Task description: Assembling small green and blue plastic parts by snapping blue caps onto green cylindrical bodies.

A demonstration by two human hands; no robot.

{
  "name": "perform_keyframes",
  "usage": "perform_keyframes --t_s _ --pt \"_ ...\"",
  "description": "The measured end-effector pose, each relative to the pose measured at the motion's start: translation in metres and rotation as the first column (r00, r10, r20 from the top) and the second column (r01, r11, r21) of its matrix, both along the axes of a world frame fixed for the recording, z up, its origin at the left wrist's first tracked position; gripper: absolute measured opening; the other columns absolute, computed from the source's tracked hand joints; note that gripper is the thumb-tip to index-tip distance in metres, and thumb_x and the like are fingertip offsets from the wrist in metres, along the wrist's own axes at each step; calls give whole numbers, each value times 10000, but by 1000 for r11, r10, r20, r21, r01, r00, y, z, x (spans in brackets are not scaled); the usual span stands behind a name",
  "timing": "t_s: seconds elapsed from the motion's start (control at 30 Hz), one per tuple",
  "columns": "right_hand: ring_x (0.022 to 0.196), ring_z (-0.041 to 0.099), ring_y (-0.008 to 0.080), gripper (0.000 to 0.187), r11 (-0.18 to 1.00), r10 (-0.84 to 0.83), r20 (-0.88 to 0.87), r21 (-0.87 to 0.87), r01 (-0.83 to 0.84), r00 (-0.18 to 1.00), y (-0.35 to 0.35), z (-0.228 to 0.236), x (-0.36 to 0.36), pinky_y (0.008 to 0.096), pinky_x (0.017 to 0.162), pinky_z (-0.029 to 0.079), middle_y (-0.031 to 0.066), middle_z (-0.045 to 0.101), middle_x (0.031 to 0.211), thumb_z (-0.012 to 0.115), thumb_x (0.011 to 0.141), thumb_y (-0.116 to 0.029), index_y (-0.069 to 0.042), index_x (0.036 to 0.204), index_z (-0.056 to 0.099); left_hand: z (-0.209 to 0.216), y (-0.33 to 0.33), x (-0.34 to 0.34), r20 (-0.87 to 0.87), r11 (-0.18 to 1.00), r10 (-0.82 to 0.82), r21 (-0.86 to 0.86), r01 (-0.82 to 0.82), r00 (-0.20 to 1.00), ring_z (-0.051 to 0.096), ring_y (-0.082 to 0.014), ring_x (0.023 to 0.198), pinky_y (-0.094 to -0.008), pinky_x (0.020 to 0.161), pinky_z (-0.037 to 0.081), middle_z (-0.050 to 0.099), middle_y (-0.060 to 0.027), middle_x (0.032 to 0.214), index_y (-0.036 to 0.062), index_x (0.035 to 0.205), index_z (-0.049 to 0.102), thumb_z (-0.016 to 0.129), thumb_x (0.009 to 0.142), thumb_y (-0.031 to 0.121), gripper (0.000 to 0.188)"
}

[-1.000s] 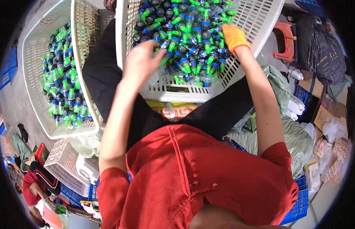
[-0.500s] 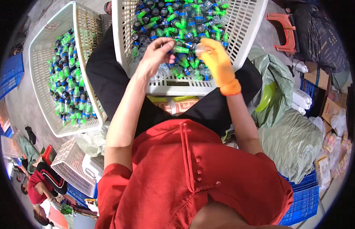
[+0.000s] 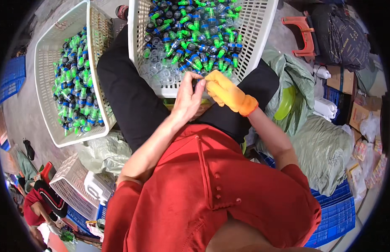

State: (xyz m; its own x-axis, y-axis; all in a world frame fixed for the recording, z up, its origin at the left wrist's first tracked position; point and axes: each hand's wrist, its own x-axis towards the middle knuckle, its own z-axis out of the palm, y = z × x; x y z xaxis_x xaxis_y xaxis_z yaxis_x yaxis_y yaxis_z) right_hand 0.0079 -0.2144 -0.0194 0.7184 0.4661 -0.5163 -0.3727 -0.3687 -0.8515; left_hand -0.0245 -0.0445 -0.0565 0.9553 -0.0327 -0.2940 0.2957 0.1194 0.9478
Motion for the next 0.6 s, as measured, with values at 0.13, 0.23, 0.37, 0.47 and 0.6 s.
perform_keyframes --t_s 0.13,0.23,0.37,0.47,0.6 --pt "660 488 132 223 996 79 444 -62 -58 893 10 18 -9 244 564 409 37 545 858 561 898 -112 -79 1112 511 28 55 28 25 840 -532 -108 532 846 526 -147 650 -323 480 454 574 -61 821 59 1068 483 566 894 130 205" --pt "639 463 111 194 966 257 740 -209 -151 621 23 26 3 237 542 391 20 535 829 546 915 -133 -92 1101 505 10 57 35 84 725 -689 109 680 720 533 -160 641 -345 485 459 565 -73 761 49 1078 475 561 878 106 225" --pt "613 441 89 167 965 263 760 -207 -162 595 27 18 10 230 522 375 0 530 799 528 937 -163 -110 1093 502 3 42 39 61 553 -790 499 667 609 540 -187 627 -370 499 465 550 -95 689 30 1093 468 557 844 76 268" --pt "600 449 91 169 957 -214 -230 147 252 949 21 -2 7 232 528 383 -6 543 800 517 948 -193 -123 1102 509 13 22 44 11 336 -638 904 265 770 541 -225 614 -383 526 468 536 -124 647 5 1110 471 565 790 56 337" --pt "667 538 120 270 993 -77 -53 -95 71 996 7 -16 57 253 608 448 14 595 867 521 932 -208 -110 1183 522 -30 19 79 319 441 -577 897 -43 752 575 -315 594 -444 562 469 584 -131 665 -10 1058 477 558 767 65 311"
